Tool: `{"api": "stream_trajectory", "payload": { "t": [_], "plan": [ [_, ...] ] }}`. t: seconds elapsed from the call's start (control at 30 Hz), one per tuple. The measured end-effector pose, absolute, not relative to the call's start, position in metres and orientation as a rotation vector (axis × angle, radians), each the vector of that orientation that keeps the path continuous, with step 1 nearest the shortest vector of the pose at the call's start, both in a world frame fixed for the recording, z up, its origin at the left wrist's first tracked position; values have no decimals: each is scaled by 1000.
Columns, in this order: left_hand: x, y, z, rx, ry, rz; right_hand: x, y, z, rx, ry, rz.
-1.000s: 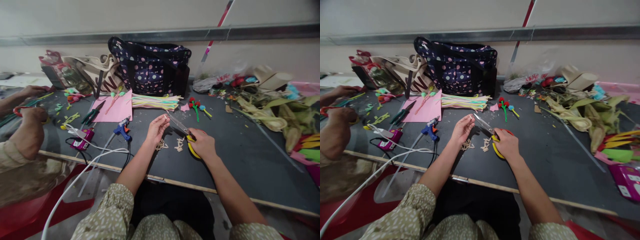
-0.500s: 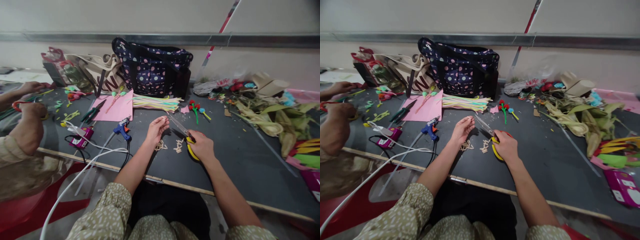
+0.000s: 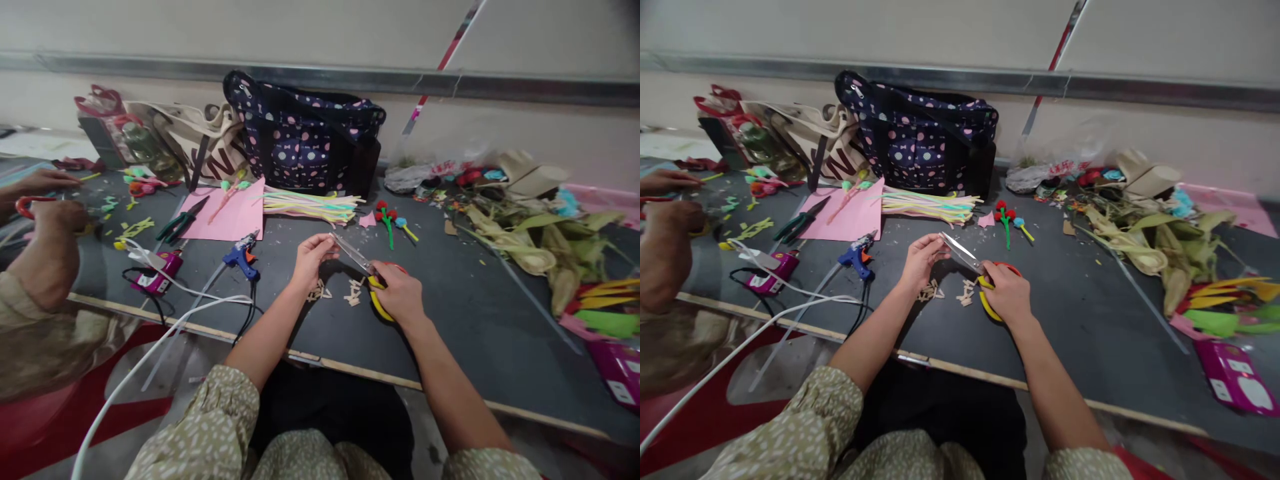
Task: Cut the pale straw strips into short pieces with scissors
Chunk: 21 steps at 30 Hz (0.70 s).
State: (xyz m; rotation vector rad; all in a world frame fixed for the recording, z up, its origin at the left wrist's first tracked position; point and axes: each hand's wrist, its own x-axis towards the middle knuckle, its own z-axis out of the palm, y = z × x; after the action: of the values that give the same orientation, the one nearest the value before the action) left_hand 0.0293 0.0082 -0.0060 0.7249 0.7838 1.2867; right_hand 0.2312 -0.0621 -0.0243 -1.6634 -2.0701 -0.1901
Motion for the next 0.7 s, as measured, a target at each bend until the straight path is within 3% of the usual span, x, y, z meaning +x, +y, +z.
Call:
{"api": "stream_trajectory", "payload": {
  "t": [0.7],
  "plan": [
    [32, 4, -7, 908, 799, 1188, 230, -63, -25, -1621, -2058, -254]
  ]
}}
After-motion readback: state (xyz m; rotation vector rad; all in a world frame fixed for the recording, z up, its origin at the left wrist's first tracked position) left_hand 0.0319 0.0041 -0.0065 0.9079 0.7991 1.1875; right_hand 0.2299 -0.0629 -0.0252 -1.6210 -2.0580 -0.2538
